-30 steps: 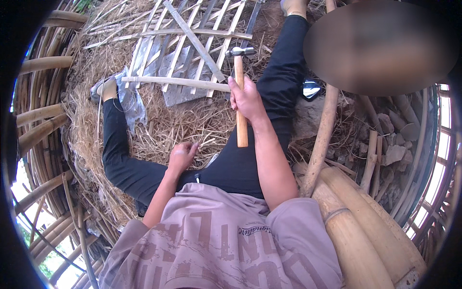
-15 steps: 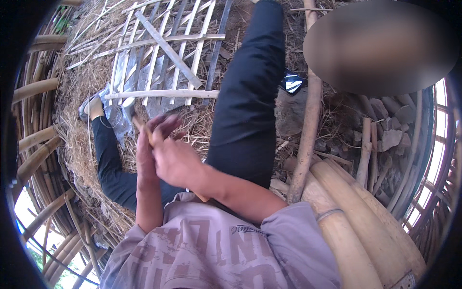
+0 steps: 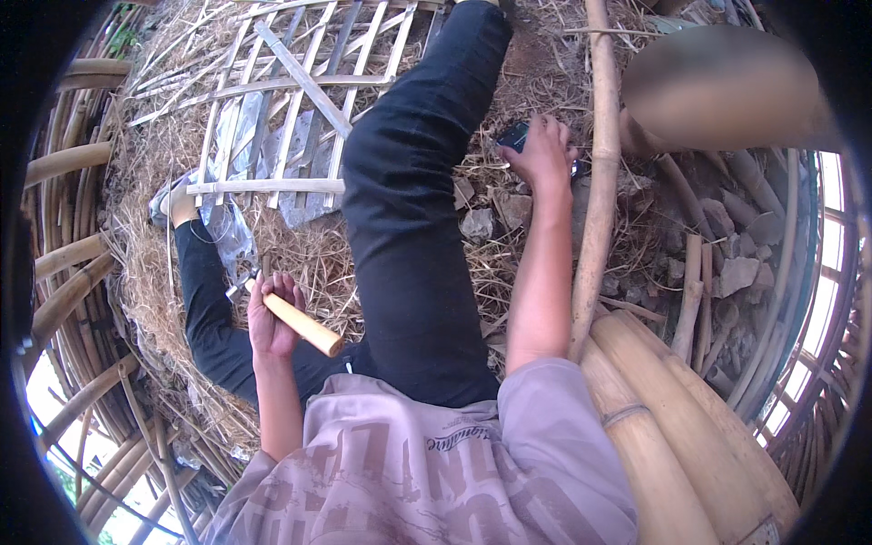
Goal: The person uses a hammer to secure bamboo strips together, forming a lattice structure. They position the hammer over specific intersection points and strike to drive fasteners, then lift and reposition the lattice frame.
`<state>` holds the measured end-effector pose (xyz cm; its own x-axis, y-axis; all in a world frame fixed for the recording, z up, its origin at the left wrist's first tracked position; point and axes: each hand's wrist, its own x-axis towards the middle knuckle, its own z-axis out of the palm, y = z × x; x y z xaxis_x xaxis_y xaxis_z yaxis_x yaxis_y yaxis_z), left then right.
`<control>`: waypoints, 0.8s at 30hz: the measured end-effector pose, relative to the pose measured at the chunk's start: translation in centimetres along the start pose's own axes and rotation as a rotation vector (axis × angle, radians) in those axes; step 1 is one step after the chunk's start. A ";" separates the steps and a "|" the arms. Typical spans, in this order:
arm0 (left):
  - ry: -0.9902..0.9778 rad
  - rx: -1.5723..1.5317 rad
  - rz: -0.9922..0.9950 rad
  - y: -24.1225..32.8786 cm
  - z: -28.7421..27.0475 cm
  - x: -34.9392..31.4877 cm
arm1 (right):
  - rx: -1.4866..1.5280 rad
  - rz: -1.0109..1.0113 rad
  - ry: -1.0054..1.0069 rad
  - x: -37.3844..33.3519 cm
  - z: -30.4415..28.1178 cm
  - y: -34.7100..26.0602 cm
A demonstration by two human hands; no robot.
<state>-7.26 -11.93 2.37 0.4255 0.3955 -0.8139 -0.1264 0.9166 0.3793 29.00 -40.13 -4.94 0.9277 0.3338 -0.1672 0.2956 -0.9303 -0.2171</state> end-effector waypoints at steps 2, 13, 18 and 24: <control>-0.060 -0.027 -0.001 0.1 -1.0 0.4 | -0.130 0.159 -0.202 0.3 0.7 0.0; -0.022 0.150 -0.006 -0.6 -2.9 0.9 | -0.292 0.298 0.037 -0.5 1.6 -0.2; -0.026 0.230 -0.015 -0.2 -3.6 1.1 | -0.142 0.250 0.259 -6.0 -1.2 -4.1; 0.004 0.267 -0.043 -0.3 -3.8 1.6 | -0.002 0.201 0.442 -10.0 -0.2 -3.6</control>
<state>-9.94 -11.35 -0.68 0.4221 0.3573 -0.8332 0.1331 0.8847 0.4468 18.72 -40.13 -2.25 0.9744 0.0515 0.2190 0.1008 -0.9702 -0.2201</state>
